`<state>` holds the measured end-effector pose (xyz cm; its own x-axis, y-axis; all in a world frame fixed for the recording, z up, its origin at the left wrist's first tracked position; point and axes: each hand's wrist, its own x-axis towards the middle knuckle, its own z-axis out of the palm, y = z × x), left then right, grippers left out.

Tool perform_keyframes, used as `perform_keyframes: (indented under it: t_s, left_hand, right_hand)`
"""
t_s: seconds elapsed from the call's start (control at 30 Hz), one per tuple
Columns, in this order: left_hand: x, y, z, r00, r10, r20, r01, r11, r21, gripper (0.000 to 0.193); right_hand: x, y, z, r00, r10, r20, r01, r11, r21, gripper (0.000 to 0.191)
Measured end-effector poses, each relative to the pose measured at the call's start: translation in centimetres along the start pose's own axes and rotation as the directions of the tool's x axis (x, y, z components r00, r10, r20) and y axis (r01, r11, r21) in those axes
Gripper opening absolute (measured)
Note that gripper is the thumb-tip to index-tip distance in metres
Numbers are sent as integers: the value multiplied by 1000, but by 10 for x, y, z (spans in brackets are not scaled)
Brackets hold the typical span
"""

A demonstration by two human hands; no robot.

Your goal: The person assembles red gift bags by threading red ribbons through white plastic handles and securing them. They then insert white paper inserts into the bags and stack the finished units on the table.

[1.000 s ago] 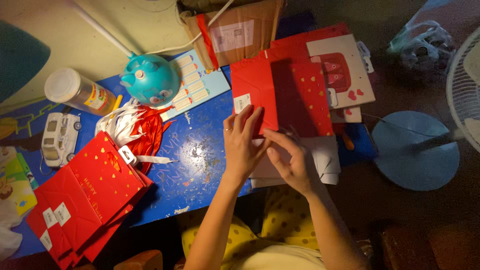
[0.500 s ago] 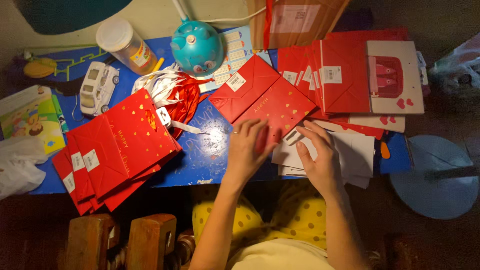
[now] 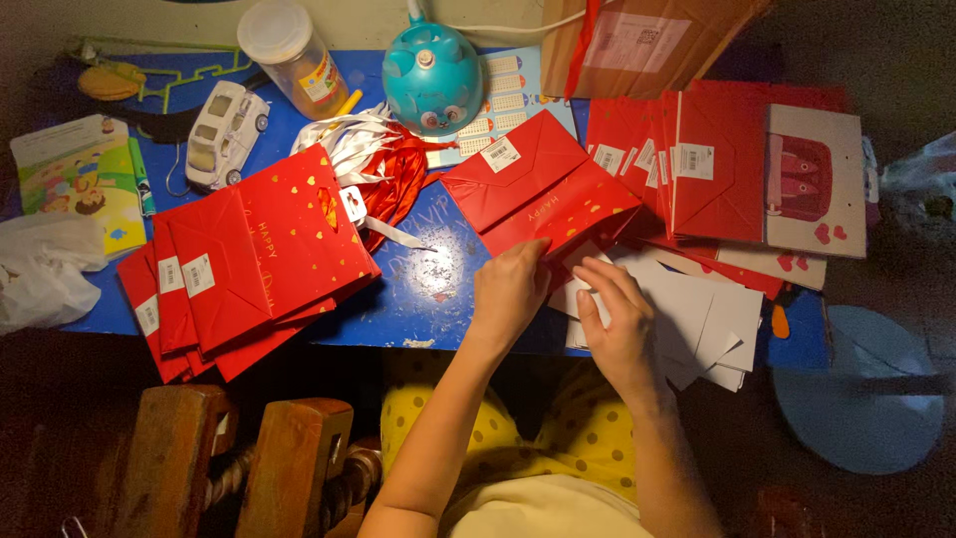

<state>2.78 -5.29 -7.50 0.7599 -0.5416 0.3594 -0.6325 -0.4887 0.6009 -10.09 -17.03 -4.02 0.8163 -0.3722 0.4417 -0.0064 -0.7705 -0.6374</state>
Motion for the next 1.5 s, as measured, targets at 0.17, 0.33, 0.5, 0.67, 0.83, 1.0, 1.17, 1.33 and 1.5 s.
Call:
perform_keyframes:
  t_s: [0.17, 0.33, 0.5, 0.67, 0.83, 1.0, 1.17, 1.33, 1.5]
  left_hand:
    - [-1, 25, -40, 968, 88, -234, -72, 995, 75, 12]
    - [-8, 62, -92, 927, 224, -302, -205, 974, 94, 20]
    - [-16, 76, -143, 873, 239, -425, -229, 971, 74, 29]
    - [-11, 63, -154, 836, 192, -513, -150, 981, 123, 26]
    - [-13, 48, -123, 871, 197, -450, -233, 972, -26, 26]
    - [-31, 23, -99, 922, 44, -384, -145, 960, -238, 27]
    - [-42, 6, -85, 934, -61, -351, -15, 977, -211, 29]
    - [-66, 7, -82, 965, 97, -243, -128, 985, -114, 62]
    - [-73, 1, -76, 979, 150, -137, -152, 988, -1, 72]
  right_hand:
    - [33, 4, 19, 920, 85, 382, 45, 947, -317, 20]
    - [84, 11, 49, 787, 191, 587, 101, 898, -428, 17]
    - [110, -1, 74, 892, -2, 452, 48, 995, -92, 16]
    - [103, -12, 85, 829, -5, 559, -122, 974, 190, 16]
    - [60, -32, 28, 630, 141, 764, -259, 965, 35, 18]
    - [68, -63, -48, 500, -131, 856, 59, 991, 118, 24]
    - [86, -79, -57, 597, -104, 796, -16, 990, 142, 23]
    - [76, -52, -56, 870, 31, 492, -63, 997, 49, 21]
    - [47, 3, -80, 908, 339, 245, -240, 902, -359, 35]
